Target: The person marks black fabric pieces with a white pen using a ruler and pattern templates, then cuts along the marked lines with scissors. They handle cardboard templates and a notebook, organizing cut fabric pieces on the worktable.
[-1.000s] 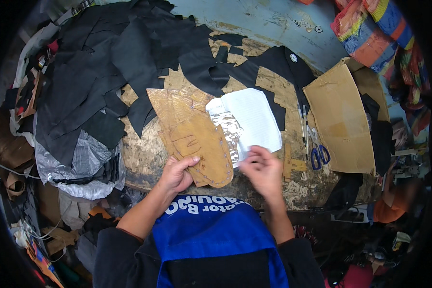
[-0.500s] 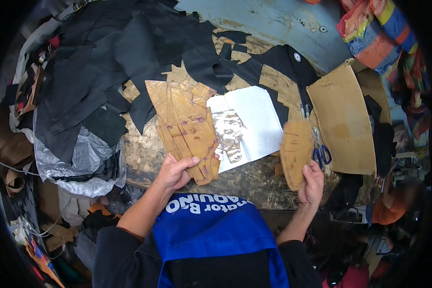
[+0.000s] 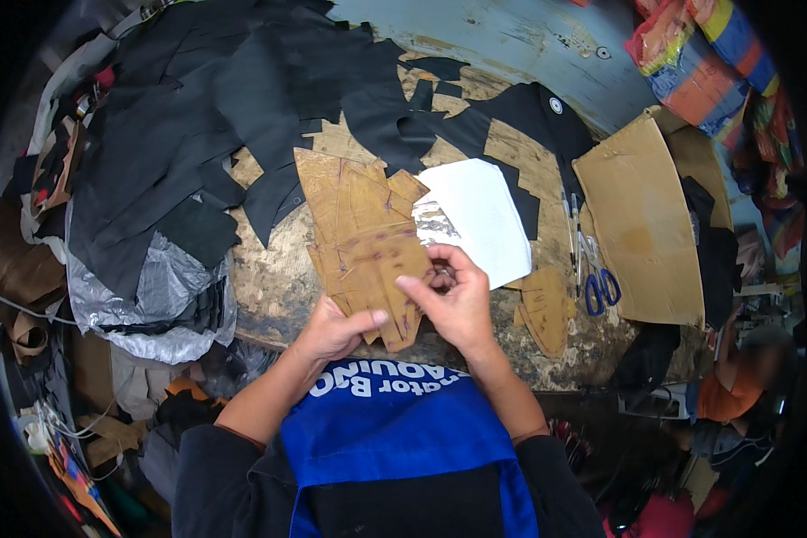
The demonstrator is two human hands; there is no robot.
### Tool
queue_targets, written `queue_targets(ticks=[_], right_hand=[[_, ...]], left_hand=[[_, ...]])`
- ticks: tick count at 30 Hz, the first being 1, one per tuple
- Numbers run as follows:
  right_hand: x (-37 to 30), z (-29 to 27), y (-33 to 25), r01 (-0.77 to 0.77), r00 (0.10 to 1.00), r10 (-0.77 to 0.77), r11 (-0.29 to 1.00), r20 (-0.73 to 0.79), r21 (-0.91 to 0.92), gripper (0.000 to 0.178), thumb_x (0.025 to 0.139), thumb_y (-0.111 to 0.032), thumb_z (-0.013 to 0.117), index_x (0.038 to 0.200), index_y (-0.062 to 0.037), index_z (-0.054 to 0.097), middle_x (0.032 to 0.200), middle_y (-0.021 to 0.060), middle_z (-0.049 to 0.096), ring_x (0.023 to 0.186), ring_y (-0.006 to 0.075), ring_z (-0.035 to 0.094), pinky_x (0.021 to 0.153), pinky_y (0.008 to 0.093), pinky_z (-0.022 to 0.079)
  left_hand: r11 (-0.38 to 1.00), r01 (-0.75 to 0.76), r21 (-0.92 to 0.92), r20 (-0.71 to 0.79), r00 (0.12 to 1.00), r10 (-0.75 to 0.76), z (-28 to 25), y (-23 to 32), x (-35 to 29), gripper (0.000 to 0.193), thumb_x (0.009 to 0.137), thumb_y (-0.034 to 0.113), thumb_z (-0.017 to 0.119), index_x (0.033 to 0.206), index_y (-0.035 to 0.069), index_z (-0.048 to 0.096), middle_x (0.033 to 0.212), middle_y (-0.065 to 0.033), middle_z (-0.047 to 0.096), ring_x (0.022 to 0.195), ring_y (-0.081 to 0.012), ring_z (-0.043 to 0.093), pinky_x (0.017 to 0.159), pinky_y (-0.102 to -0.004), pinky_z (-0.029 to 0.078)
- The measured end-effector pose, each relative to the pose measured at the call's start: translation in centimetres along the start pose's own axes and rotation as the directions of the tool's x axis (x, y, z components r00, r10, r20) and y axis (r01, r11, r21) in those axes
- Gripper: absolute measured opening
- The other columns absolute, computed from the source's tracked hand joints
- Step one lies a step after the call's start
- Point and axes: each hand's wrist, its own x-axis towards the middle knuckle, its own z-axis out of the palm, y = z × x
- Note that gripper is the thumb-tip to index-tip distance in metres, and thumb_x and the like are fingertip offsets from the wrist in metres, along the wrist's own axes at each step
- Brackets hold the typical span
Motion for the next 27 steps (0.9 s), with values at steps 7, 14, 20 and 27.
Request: queue_targets(ticks=[7, 14, 20, 27], right_hand=[[-1.9, -8.8, 0.1, 0.011, 0.976, 0.074, 0.922, -0.205, 0.386, 0.019, 0.081, 0.005, 0.061, 0.099, 0.0017, 0.055, 0.092, 0.0132, 0.065, 0.075, 0.0119, 0.063, 0.065, 0.0231, 0.053], [-3.7, -14.1, 0.8, -0.269, 0.793, -0.104, 0.825, -0.601, -0.497, 0.047, 0.07, -0.019, 0.078, 0.107, 0.0024, 0.058, 0.099, 0.0133, 0.06, 0.087, 0.015, 0.057, 0.069, 0.0262, 0.046], [-3.8, -2.5, 1.1, -0.147, 0.986, 0.14, 0.986, 0.088, 0.075, 0.046, 0.07, -0.003, 0.077, 0.11, 0.0048, 0.055, 0.095, 0.0074, 0.059, 0.072, 0.0085, 0.058, 0.065, 0.0196, 0.049], [-3.2, -9.3, 1.2, -0.137, 0.989, 0.147, 0.954, -0.018, 0.266, 0.027, 0.077, 0.006, 0.065, 0.103, 0.0038, 0.059, 0.089, 0.009, 0.066, 0.076, 0.0102, 0.063, 0.068, 0.0212, 0.052]], left_hand=[[0.998, 0.043, -0.048, 0.006, 0.999, -0.043, -0.2, 0.6, 0.6, 0.055, 0.08, -0.003, 0.055, 0.131, -0.003, 0.034, 0.12, -0.0222, 0.052, 0.107, -0.0385, 0.056, 0.093, -0.0514, 0.045], [0.998, 0.04, -0.046, 0.002, 0.999, -0.04, 0.8, -0.1, 1.1, 0.055, 0.081, -0.003, 0.056, 0.131, -0.002, 0.034, 0.12, -0.0227, 0.052, 0.108, -0.0388, 0.055, 0.093, -0.0517, 0.045], [0.997, 0.009, -0.081, -0.057, 0.998, -0.013, 0.8, -0.9, 0.6, 0.052, 0.082, -0.009, 0.055, 0.129, 0.003, 0.037, 0.124, -0.0178, 0.05, 0.114, -0.0283, 0.052, 0.094, -0.0457, 0.047], [0.991, -0.018, -0.134, 0.066, 0.997, 0.027, 0.7, 0.8, 0.4, 0.05, 0.086, -0.005, 0.047, 0.132, -0.001, 0.029, 0.126, -0.0226, 0.045, 0.114, -0.0433, 0.049, 0.087, -0.0549, 0.05]])
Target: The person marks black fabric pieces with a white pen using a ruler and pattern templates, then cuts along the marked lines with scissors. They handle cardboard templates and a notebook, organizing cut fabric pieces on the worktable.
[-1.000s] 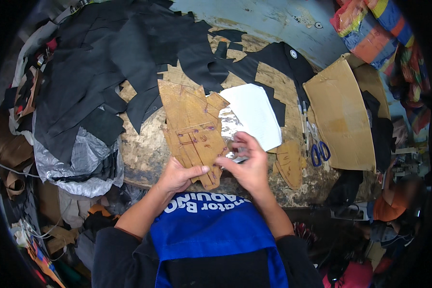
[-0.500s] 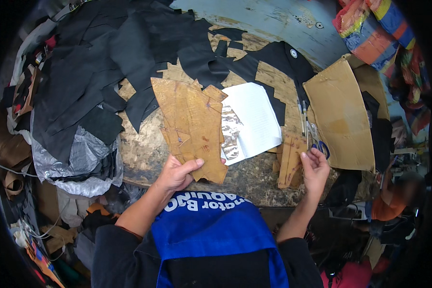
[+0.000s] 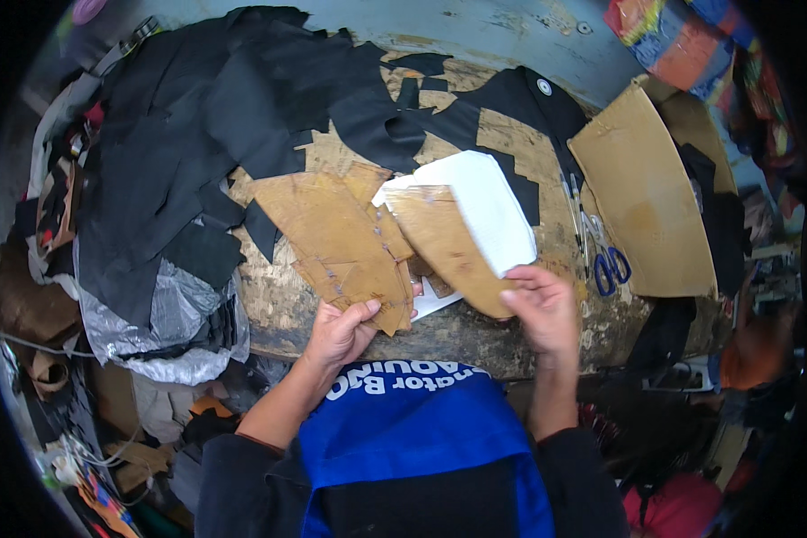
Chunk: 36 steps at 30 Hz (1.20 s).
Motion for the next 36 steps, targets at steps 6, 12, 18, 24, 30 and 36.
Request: queue_targets(ticks=[6, 12, 18, 24, 30, 36], right_hand=[[-3.3, -8.6, -1.4, -0.152, 0.924, -0.029, 0.887, -0.38, -0.436, 0.03, 0.075, -0.009, 0.071, 0.099, 0.006, 0.061, 0.091, 0.0142, 0.066, 0.079, 0.0172, 0.064, 0.071, 0.0276, 0.052], [-1.0, 0.0, 0.6, 0.057, 0.987, -0.12, 0.878, -0.103, -0.475, 0.048, 0.068, -0.028, 0.08, 0.1, 0.0025, 0.063, 0.096, 0.0138, 0.064, 0.087, 0.0194, 0.06, 0.076, 0.0312, 0.048], [1.7, 8.3, 0.7, 0.057, 0.99, -0.014, 0.947, 0.138, -0.316, 0.043, 0.07, -0.015, 0.078, 0.103, 0.0067, 0.059, 0.089, 0.0115, 0.063, 0.073, 0.0132, 0.062, 0.065, 0.0229, 0.05], [1.4, 4.6, 0.7, -0.032, 0.991, 0.03, 0.999, 0.13, 0.01, 0.02, 0.082, 0.004, 0.062, 0.101, 0.006, 0.057, 0.089, 0.0087, 0.064, 0.08, 0.0095, 0.062, 0.067, 0.0186, 0.051], [-3.6, -6.2, -1.5, -0.036, 0.982, 0.073, 0.978, -0.174, 0.205, 0.026, 0.079, 0.004, 0.064, 0.103, 0.0055, 0.057, 0.091, 0.0138, 0.065, 0.08, 0.0142, 0.063, 0.074, 0.0266, 0.053], [-3.6, -6.0, 0.0, -0.136, 0.873, -0.065, 0.919, -0.483, -0.371, 0.036, 0.076, -0.008, 0.072, 0.104, 0.0097, 0.057, 0.089, 0.0128, 0.064, 0.077, 0.0143, 0.062, 0.066, 0.0251, 0.051]], left_hand=[[0.989, -0.007, 0.15, -0.054, 0.998, 0.015, 0.7, -0.6, 0.6, 0.055, 0.085, 0.001, 0.054, 0.132, -0.004, 0.027, 0.126, -0.0252, 0.044, 0.11, -0.0442, 0.052, 0.085, -0.0541, 0.052], [0.99, 0.047, 0.134, 0.049, 0.997, -0.054, -0.1, -1.7, 0.6, 0.063, 0.088, 0.024, 0.057, 0.137, 0.0, 0.025, 0.133, -0.0213, 0.04, 0.117, -0.0429, 0.047, 0.088, -0.0554, 0.048], [1.0, -0.001, -0.025, 0.019, 1.0, 0.001, -1.1, -2.1, 0.1, 0.068, 0.092, 0.049, 0.041, 0.141, 0.006, 0.021, 0.142, -0.0162, 0.032, 0.125, -0.0449, 0.036, 0.097, -0.0611, 0.035], [0.995, 0.097, 0.012, -0.107, 0.99, -0.095, -0.5, -1.3, 0.1, 0.06, 0.095, 0.04, 0.037, 0.14, 0.004, 0.021, 0.14, -0.019, 0.032, 0.123, -0.0462, 0.038, 0.094, -0.0628, 0.036], [0.996, 0.081, 0.03, -0.046, 0.996, -0.079, 0.1, -0.9, 0.4, 0.058, 0.094, 0.031, 0.045, 0.139, 0.004, 0.02, 0.134, -0.0222, 0.037, 0.118, -0.0509, 0.041, 0.089, -0.0652, 0.041], [0.996, 0.093, 0.018, -0.077, 0.993, -0.092, 0.9, -1.2, 0.5, 0.058, 0.089, 0.015, 0.052, 0.137, 0.003, 0.021, 0.13, -0.0226, 0.041, 0.113, -0.0512, 0.045, 0.086, -0.0654, 0.044]])
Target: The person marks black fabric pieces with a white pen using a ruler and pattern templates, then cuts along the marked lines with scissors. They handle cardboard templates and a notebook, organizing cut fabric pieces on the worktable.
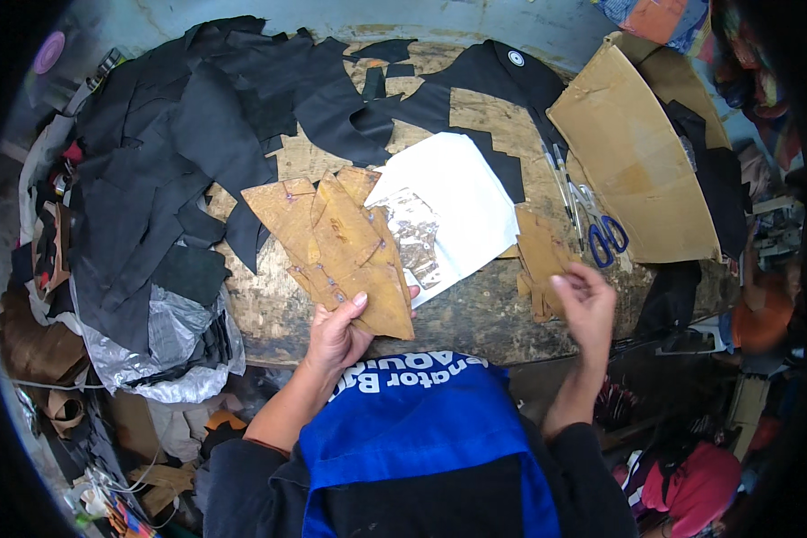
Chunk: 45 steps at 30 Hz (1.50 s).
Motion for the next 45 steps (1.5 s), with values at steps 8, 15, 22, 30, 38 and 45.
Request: queue_targets(ticks=[8, 15, 22, 30, 38, 45], right_hand=[[3.7, 7.9, -1.2, 0.308, 0.951, -0.272, 0.889, 0.149, -0.339, 0.046, 0.069, -0.025, 0.076, 0.096, 0.0096, 0.063, 0.097, 0.0232, 0.062, 0.087, 0.0331, 0.062, 0.077, 0.0373, 0.048], [9.2, 10.1, 0.1, 0.407, 0.902, -0.427, 0.783, 0.068, -0.471, 0.042, 0.071, -0.028, 0.074, 0.091, 0.0079, 0.065, 0.099, 0.0239, 0.063, 0.089, 0.0359, 0.062, 0.08, 0.0378, 0.048], [12.2, 11.3, -1.1, 0.284, 0.958, -0.21, 0.762, 0.194, -0.582, 0.058, 0.074, -0.04, 0.07, 0.098, 0.0121, 0.062, 0.09, 0.0291, 0.063, 0.086, 0.0359, 0.064, 0.076, 0.0387, 0.05], [12.8, 9.9, -5.5, 0.009, 0.904, 0.122, 0.953, 0.409, -0.304, 0.063, 0.071, -0.037, 0.076, 0.104, 0.0133, 0.057, 0.09, 0.0186, 0.066, 0.078, 0.0199, 0.065, 0.066, 0.0301, 0.052], [9.4, 9.9, -7.8, 0.32, 0.718, -0.172, 0.942, 0.674, -0.101, 0.059, 0.076, -0.032, 0.073, 0.113, 0.0102, 0.053, 0.096, 0.0165, 0.064, 0.082, 0.0174, 0.062, 0.073, 0.0283, 0.05], [7.6, 10.9, -6.8, 0.336, 0.628, -0.239, 0.942, 0.741, 0.019, 0.054, 0.079, -0.022, 0.072, 0.12, 0.0074, 0.051, 0.101, 0.015, 0.061, 0.095, 0.0175, 0.058, 0.078, 0.029, 0.049]], left_hand=[[0.999, -0.005, 0.044, -0.208, 0.978, 0.014, -0.6, -0.5, 0.1, 0.045, 0.089, 0.001, 0.051, 0.13, 0.004, 0.035, 0.124, -0.0174, 0.05, 0.111, -0.0283, 0.054, 0.094, -0.0448, 0.047], [0.92, 0.128, 0.372, -0.232, 0.972, -0.041, -0.7, -0.8, 2.1, 0.047, 0.086, 0.017, 0.063, 0.12, -0.009, 0.043, 0.116, -0.0194, 0.056, 0.105, -0.0241, 0.057, 0.088, -0.0345, 0.048], [0.178, 0.324, 0.929, -0.364, 0.889, 0.279, -3.4, 1.7, 0.6, 0.075, 0.085, 0.027, 0.064, 0.135, -0.014, 0.024, 0.126, -0.024, 0.045, 0.107, -0.0254, 0.051, 0.085, -0.0342, 0.045], [0.881, 0.347, 0.322, -0.469, 0.867, -0.17, -5.5, 5.2, 2.6, 0.05, 0.084, 0.032, 0.066, 0.115, -0.003, 0.049, 0.095, -0.003, 0.056, 0.082, -0.0115, 0.052, 0.068, -0.0261, 0.042], [0.846, 0.388, 0.366, -0.417, 0.881, -0.224, -4.0, 5.0, 4.3, 0.048, 0.085, 0.031, 0.064, 0.114, -0.002, 0.045, 0.107, -0.0135, 0.055, 0.093, -0.0235, 0.058, 0.078, -0.0399, 0.05], [0.905, 0.343, 0.253, -0.364, 0.9, -0.24, -4.8, 4.8, 4.5, 0.078, 0.086, 0.026, 0.064, 0.138, -0.002, 0.012, 0.113, -0.0178, 0.054, 0.098, -0.0264, 0.059, 0.082, -0.0459, 0.051]])
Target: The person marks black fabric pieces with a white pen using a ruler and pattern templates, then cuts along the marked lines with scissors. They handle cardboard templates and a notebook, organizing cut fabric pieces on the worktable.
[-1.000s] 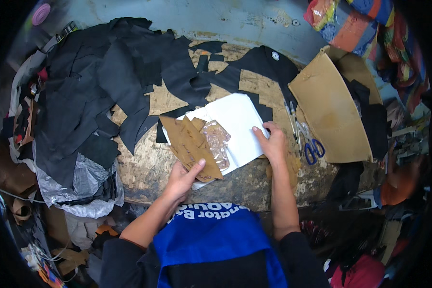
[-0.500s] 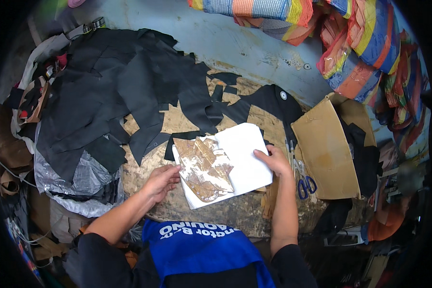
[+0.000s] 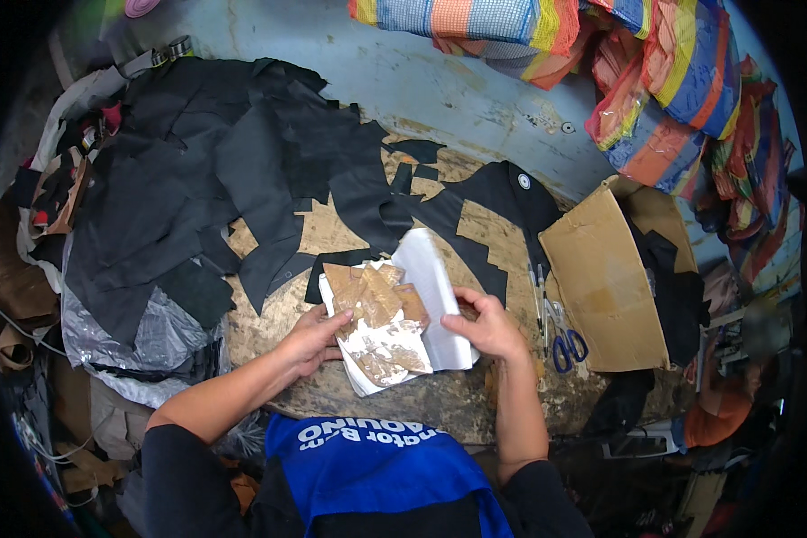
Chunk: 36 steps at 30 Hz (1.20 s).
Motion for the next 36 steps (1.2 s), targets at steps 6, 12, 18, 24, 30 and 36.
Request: queue_targets(ticks=[6, 12, 18, 24, 30, 36], right_hand=[[-0.4, 3.7, 0.8, -0.299, 0.951, 0.31, 0.908, 0.011, 0.293, 0.059, 0.082, -0.027, 0.068, 0.125, 0.0054, 0.045, 0.109, 0.0163, 0.058, 0.1, 0.0195, 0.056, 0.083, 0.0296, 0.048], [-0.8, 7.7, 2.0, -0.14, 0.982, 0.131, 0.989, -0.139, -0.056, 0.081, 0.073, -0.046, 0.072, 0.128, 0.0055, 0.043, 0.131, 0.0279, 0.041, 0.122, 0.0368, 0.042, 0.103, 0.0394, 0.033], [-2.1, 12.4, 0.9, -0.126, 0.988, 0.061, 0.839, -0.138, -0.53, 0.104, 0.064, -0.063, 0.069, 0.138, -0.0005, 0.03, 0.139, 0.0378, 0.016, 0.13, 0.0518, 0.018, 0.101, 0.0601, 0.021], [-2.4, 12.9, 1.5, -0.08, 0.986, -0.014, 0.837, -0.167, -0.541, 0.115, 0.058, -0.066, 0.072, 0.14, -0.0019, 0.024, 0.141, 0.0361, 0.012, 0.131, 0.0516, 0.014, 0.097, 0.0645, 0.019], [-2.1, 8.3, 0.2, -0.018, 1.0, 0.018, 0.992, -0.004, -0.125, 0.113, 0.057, -0.062, 0.076, 0.136, 0.0038, 0.031, 0.135, 0.0327, 0.031, 0.124, 0.0429, 0.036, 0.103, 0.0451, 0.032], [-1.9, 2.7, -4.6, 0.018, 0.987, -0.001, 0.995, 0.159, -0.102, 0.109, 0.053, -0.053, 0.081, 0.127, 0.0117, 0.035, 0.111, 0.0296, 0.056, 0.103, 0.0365, 0.058, 0.092, 0.0382, 0.044]], left_hand=[[0.966, -0.131, 0.221, -0.081, 0.985, 0.152, 0.6, -1.1, -0.8, 0.094, 0.08, 0.004, 0.065, 0.142, 0.002, -0.006, 0.114, -0.02, 0.055, 0.101, -0.025, 0.059, 0.085, -0.0392, 0.049], [0.913, -0.371, 0.17, -0.223, 0.888, 0.402, 2.1, -3.5, 0.1, 0.069, 0.088, 0.016, 0.057, 0.138, -0.007, 0.015, 0.119, -0.0212, 0.051, 0.112, -0.0218, 0.05, 0.095, -0.0321, 0.04], [0.895, -0.4, 0.197, -0.266, 0.857, 0.442, 2.9, -4.6, -0.1, 0.052, 0.093, 0.025, 0.051, 0.129, -0.008, 0.034, 0.115, -0.0209, 0.052, 0.102, -0.0198, 0.054, 0.084, -0.0295, 0.045], [0.98, -0.194, -0.045, -0.346, 0.923, 0.167, 2.1, -1.8, -1.1, 0.06, 0.086, 0.031, 0.063, 0.124, -0.01, 0.04, 0.108, -0.0209, 0.059, 0.096, -0.0236, 0.06, 0.077, -0.0344, 0.051], [0.995, -0.101, 0.002, -0.073, 0.992, 0.101, 3.5, -0.7, -1.9, 0.045, 0.087, 0.044, 0.058, 0.108, 0.004, 0.058, 0.1, -0.0097, 0.064, 0.089, -0.0208, 0.061, 0.078, -0.0417, 0.049], [0.962, -0.165, 0.217, 0.163, 0.978, 0.131, 7.8, -0.2, -2.4, 0.062, 0.088, 0.048, 0.054, 0.134, 0.008, 0.043, 0.122, -0.0066, 0.052, 0.114, -0.0192, 0.045, 0.091, -0.0449, 0.035]])
